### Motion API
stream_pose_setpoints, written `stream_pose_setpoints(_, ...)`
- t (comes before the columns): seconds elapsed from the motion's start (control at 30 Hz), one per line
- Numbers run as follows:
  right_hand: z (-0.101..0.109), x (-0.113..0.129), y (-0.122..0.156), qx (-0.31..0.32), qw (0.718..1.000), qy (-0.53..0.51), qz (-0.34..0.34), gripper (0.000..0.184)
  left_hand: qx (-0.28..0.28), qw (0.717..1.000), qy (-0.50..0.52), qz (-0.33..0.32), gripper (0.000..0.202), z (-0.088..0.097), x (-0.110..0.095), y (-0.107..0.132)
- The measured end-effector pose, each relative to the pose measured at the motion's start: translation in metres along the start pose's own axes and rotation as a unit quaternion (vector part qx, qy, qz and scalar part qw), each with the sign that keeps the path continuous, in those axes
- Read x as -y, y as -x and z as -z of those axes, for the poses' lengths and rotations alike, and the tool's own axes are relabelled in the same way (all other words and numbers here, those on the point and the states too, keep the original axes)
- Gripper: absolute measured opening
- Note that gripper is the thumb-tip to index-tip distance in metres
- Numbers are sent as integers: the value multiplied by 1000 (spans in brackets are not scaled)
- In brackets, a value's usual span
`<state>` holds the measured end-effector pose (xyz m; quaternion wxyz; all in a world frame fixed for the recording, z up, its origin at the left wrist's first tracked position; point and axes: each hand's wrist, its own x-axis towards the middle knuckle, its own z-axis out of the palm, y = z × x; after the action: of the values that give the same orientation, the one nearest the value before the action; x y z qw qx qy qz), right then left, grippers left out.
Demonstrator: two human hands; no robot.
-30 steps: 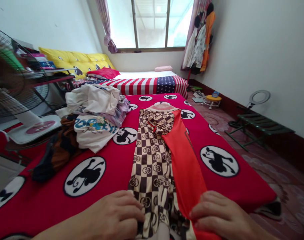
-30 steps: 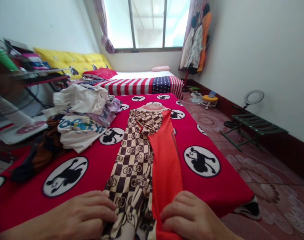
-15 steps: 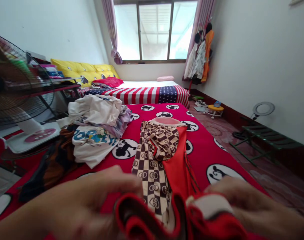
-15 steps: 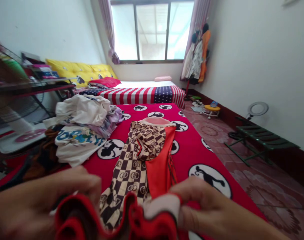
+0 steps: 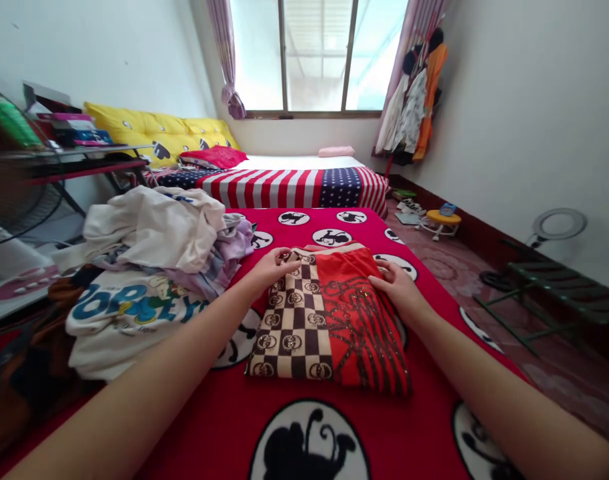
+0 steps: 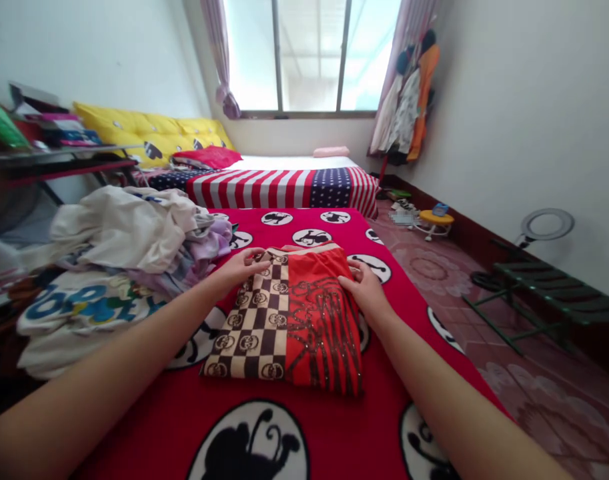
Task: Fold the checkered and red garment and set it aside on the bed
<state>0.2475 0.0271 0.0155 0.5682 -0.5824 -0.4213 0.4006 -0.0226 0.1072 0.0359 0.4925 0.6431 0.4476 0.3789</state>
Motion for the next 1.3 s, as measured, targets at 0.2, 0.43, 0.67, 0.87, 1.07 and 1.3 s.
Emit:
stream_pose_setpoints(0.2,6,-1,1,-56,995,46,68,44,-52,995,-11,-84,56,-5,8,4)
stream_pose_setpoints(0.43,9,7,-16,-119,908,374,146,53,-40,983,-74,-162,58,-11,3,-19)
stream_pose_setpoints(0.67,-16,18,-4,-164,799,529,233,35,-123,914,-352,-160,47,-19,-13,-11)
stream_pose_setpoints(0.87,-36,9,2,31,766,570,294,49,-31,863,-451,-225,54,-47,-14,16)
stream_pose_setpoints(1.07,-31,-8,-10,79,746,641,164,61,59,849,-507,-138,72,-48,15,16)
stream_pose_setpoints(1.3,-33,-4,-7,68,735,656,160,60,60,833,-535,-127,73,-49,13,13)
